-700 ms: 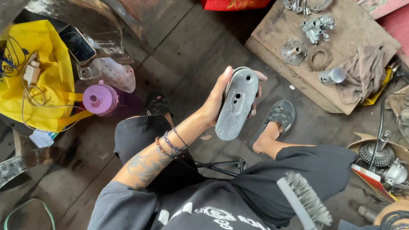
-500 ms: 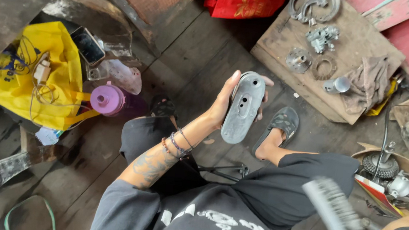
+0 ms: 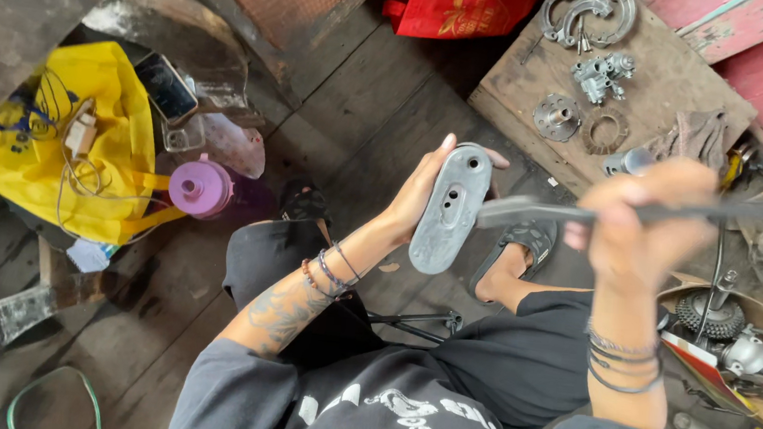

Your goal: The person cleans and assembles metal engine components by hand, using a small brush to scrub parts and then joining them together.

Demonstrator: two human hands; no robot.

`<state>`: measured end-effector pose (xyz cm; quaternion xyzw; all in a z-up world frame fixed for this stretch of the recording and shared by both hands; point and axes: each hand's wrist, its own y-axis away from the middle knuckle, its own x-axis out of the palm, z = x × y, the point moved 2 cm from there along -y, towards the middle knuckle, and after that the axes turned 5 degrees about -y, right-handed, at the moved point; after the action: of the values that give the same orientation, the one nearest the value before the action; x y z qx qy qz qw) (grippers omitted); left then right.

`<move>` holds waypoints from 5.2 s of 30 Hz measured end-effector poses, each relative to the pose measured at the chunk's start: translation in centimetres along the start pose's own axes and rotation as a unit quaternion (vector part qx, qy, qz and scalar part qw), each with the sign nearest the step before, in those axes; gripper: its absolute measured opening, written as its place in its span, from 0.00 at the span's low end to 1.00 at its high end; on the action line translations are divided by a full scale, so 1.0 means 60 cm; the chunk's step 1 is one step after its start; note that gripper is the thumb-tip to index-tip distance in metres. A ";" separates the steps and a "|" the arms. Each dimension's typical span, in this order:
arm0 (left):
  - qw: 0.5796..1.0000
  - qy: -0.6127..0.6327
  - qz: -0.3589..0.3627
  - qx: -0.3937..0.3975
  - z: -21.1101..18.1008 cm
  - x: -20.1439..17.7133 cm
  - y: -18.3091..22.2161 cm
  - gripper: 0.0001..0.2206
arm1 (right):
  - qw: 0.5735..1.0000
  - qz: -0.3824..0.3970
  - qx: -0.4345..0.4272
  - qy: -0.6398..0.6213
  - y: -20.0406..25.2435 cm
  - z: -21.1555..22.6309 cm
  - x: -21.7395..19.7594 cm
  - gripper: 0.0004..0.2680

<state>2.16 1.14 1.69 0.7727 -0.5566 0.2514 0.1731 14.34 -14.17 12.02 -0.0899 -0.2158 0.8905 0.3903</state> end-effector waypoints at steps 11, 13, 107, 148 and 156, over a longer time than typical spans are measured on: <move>0.992 0.063 -0.049 -0.100 -0.006 -0.018 0.006 0.29 | 0.953 0.118 0.126 -0.250 0.035 -0.104 0.042 0.07; 0.990 0.082 -0.039 -0.109 0.010 -0.020 0.008 0.29 | 0.961 0.097 0.098 -0.242 0.032 -0.105 0.037 0.07; 0.911 0.206 -0.195 -0.299 -0.002 -0.016 0.035 0.33 | 0.936 0.049 0.256 -0.236 0.092 -0.132 0.082 0.10; 0.935 0.130 -0.178 -0.277 -0.037 -0.019 0.049 0.50 | 0.958 0.066 0.191 -0.204 0.067 -0.130 0.071 0.10; 0.953 0.092 -0.158 -0.240 -0.013 0.003 0.029 0.38 | 0.958 0.067 0.171 -0.222 0.059 -0.145 0.025 0.08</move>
<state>0.40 0.87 2.42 0.7599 -0.4529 0.1505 0.4413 13.87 -12.50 2.69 0.1635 -0.1351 0.9359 0.2812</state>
